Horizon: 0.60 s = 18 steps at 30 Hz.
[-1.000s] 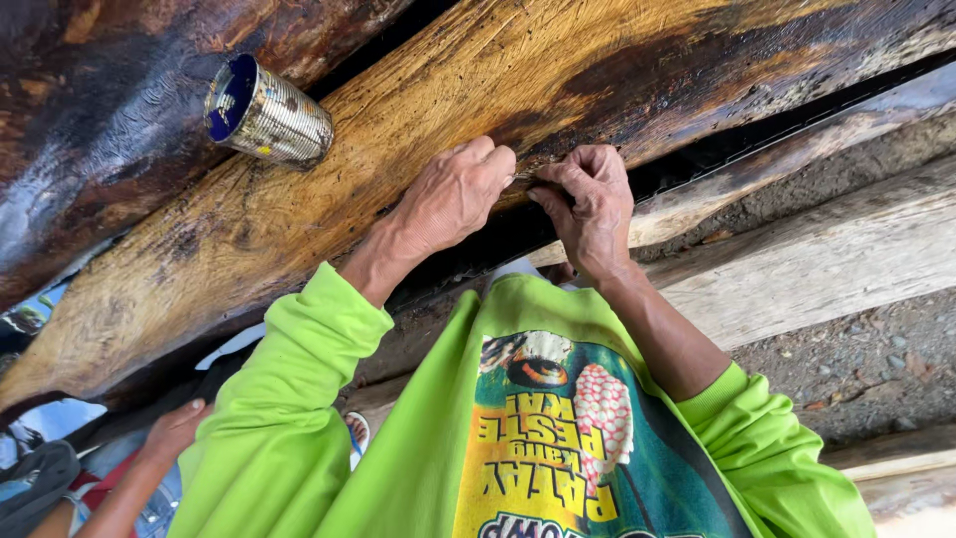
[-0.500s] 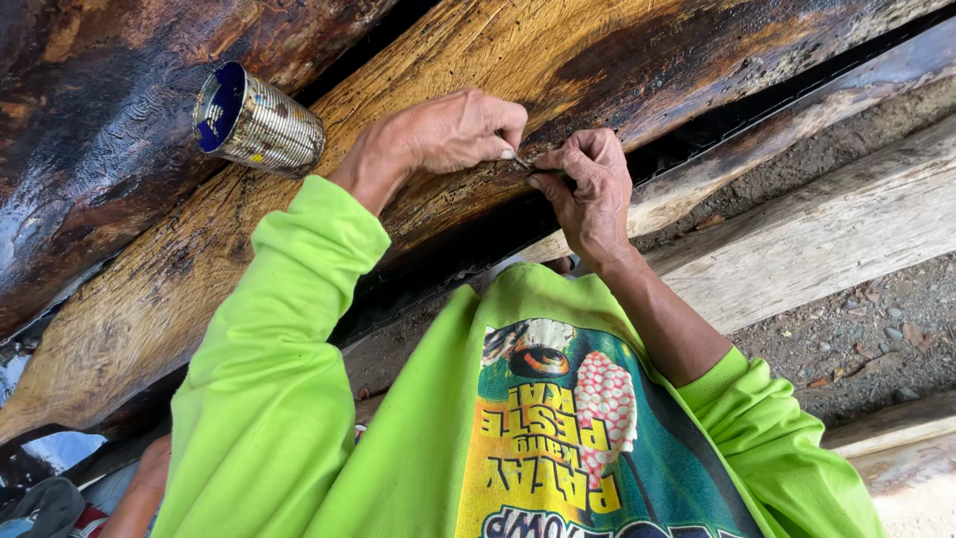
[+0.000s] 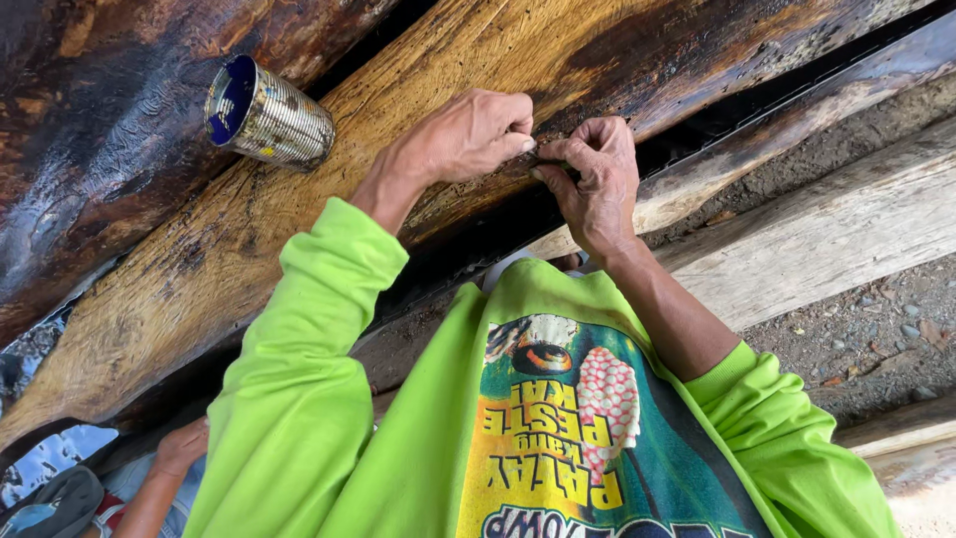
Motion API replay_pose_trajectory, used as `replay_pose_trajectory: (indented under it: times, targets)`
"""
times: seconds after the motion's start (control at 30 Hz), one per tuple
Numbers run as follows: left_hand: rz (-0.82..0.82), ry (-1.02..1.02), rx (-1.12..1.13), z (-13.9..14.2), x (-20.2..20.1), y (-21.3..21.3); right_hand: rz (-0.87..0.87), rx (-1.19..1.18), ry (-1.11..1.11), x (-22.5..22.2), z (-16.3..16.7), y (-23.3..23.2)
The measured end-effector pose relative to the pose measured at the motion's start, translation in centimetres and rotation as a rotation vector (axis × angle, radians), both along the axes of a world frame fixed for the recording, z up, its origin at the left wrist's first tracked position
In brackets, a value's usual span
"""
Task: The person pours a dark liquid coating from a tin can onto a large wooden log slab and spreads it across the bare wood, then picks small debris off the wet coated surface by hand and with a small tool.
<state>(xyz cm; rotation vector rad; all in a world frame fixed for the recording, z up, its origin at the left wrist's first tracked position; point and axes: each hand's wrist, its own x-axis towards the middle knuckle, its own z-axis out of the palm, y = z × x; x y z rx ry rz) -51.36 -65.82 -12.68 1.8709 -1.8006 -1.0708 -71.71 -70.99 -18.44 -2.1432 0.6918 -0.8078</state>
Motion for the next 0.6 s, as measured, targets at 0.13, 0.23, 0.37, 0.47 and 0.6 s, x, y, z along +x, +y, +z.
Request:
replay_pose_trajectory:
  times: [0.13,0.23,0.37,0.47,0.6]
  targets:
    - [-0.092,0.140,0.010,0.0,0.9,-1.7,-0.028,-0.031,-0.001,0.2,0.1,0.1]
    - [-0.131,0.194,0.037,0.2,1.2,-2.6,-0.038,-0.014,0.006,0.2,0.2,0.2]
    - [-0.002,0.064,0.103,0.5,0.8,-1.4,-0.055,-0.039,0.010,0.3,0.5,0.4]
    - [0.059,-0.091,0.003,0.6,-0.4,0.7,-0.058,-0.038,0.003,0.6,0.7,0.5]
    - [0.030,-0.210,-0.346,0.0,-1.7,2.3,-0.060,-0.083,0.050,1.0,1.0,0.6]
